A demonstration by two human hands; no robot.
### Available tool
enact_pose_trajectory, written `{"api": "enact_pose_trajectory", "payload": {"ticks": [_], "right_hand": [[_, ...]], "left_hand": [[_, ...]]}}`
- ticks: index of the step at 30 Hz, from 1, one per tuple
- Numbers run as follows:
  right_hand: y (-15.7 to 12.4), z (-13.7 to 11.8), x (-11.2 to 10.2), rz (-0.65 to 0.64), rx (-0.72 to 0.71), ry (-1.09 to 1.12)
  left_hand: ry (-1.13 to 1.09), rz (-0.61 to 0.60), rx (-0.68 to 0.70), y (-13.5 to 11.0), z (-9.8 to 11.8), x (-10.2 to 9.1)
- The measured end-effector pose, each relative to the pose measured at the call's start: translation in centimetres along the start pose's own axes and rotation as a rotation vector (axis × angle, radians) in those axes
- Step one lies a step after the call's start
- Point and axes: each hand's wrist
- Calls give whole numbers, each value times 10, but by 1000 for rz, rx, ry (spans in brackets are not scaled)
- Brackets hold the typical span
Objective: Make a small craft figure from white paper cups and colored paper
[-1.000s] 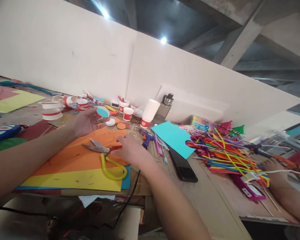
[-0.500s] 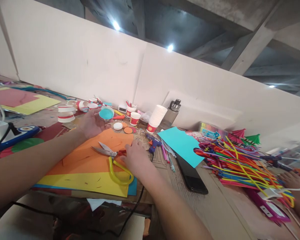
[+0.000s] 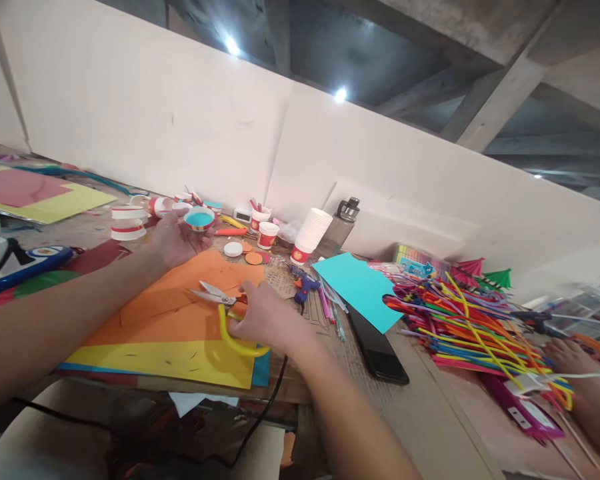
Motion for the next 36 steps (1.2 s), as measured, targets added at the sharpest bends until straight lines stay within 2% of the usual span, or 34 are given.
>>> {"api": "enact_pose_trajectory", "payload": {"ticks": [6,9,11,13,16,21,28,36], "right_hand": [[11,24,-15,173,0,297],[20,28,-13,354,1,533],[24,26,-7,482,-27,670],[26,24,0,547,-57,737],[25,24,5,542,-105,707],[21,26,4,582,-131,551],[20,24,4,593,-45,422],[21,26,9,580,-39,282]], "left_hand": [[-85,-3,114,5,7,-4],[0,-14,97,4,-1,-2],[66,-64,75,1,-9,0],[112,-146,47,-3,-17,1],[166,-289,40,-11,-26,4],[236,-382,47,-21,-33,9],[260,-349,75,-22,-35,10],[240,-332,100,-20,-34,10]]}}
Point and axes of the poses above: each hand's wrist, its own y-axis towards the middle knuckle, its own x-axis out of the palm, z = x × y, and after that the axes turned 1 degree about z, right-handed
